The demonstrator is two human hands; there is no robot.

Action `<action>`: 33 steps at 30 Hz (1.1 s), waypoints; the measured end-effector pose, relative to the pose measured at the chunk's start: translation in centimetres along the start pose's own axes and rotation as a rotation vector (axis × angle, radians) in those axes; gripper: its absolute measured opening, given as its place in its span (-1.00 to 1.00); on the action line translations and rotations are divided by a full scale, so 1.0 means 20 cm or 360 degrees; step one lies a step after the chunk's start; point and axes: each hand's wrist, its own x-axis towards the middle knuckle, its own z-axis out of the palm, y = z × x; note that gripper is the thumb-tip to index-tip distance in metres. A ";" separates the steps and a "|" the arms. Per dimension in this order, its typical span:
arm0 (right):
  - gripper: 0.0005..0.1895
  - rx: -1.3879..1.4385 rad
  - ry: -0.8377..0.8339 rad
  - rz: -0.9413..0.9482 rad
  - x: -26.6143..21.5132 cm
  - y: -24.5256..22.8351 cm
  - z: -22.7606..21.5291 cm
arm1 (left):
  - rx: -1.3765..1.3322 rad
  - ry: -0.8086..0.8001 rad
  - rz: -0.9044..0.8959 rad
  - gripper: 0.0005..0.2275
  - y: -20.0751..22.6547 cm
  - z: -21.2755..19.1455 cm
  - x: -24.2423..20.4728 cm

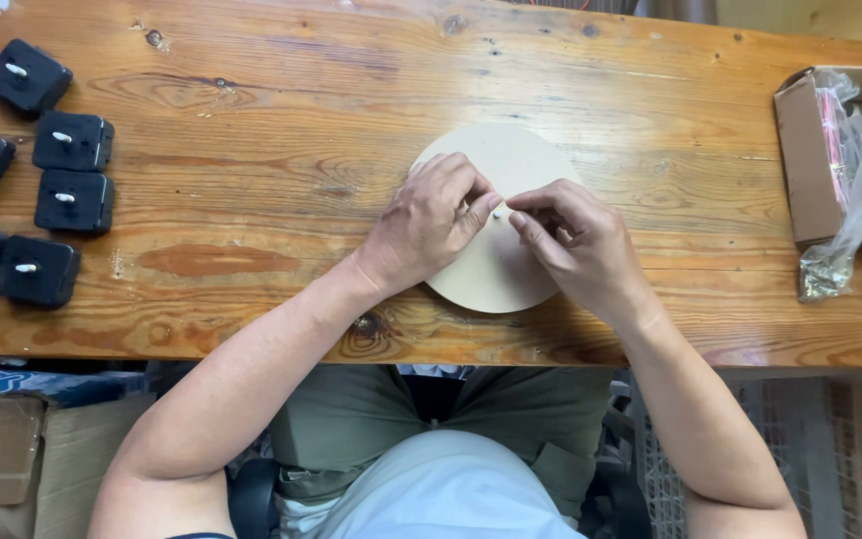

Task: The person inserts a black square component into a circular wooden board, then retrieves a small metal piece from a plastic bag and places it on the board.

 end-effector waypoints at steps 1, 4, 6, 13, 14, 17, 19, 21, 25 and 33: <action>-0.87 0.0094 0.0025 0.0033 0.00 0.01 0.01 | -0.0008 -0.0009 -0.0004 -0.83 0.00 0.00 0.00; -0.87 0.0196 0.0055 0.0092 0.00 0.05 0.04 | -0.0023 -0.0014 -0.0011 -0.84 0.00 0.00 0.00; -0.89 0.0202 0.0064 0.0121 0.01 0.06 0.05 | -0.0034 -0.0012 -0.0011 -0.84 0.00 0.00 0.00; -0.90 0.0293 0.0212 0.0314 0.00 0.05 0.05 | -0.0111 -0.0033 0.0054 -0.85 0.02 -0.02 0.02; -0.91 0.0342 0.0250 0.0309 0.01 0.06 0.05 | -0.0089 -0.0010 0.0037 -0.85 0.02 -0.04 0.02; -0.96 0.0330 0.0361 0.0252 -0.03 0.05 -0.01 | -0.0010 -0.0002 -0.0044 -0.82 0.04 -0.04 0.01; -0.96 0.0228 0.0424 0.0245 -0.10 0.02 -0.11 | -0.0020 -0.0025 -0.0047 -0.82 0.05 -0.04 0.02; -0.96 0.0131 0.0483 0.0240 -0.18 0.03 -0.22 | -0.0024 -0.0049 -0.0054 -0.82 0.05 -0.04 0.02; -0.93 -0.0122 0.0650 0.0288 -0.35 0.13 -0.56 | 0.0016 -0.0018 -0.0090 -0.83 0.06 -0.05 0.04; -0.96 -0.1390 0.0401 0.0075 -0.44 0.28 -1.33 | 0.0069 0.0040 0.0248 -0.87 0.23 -0.03 0.14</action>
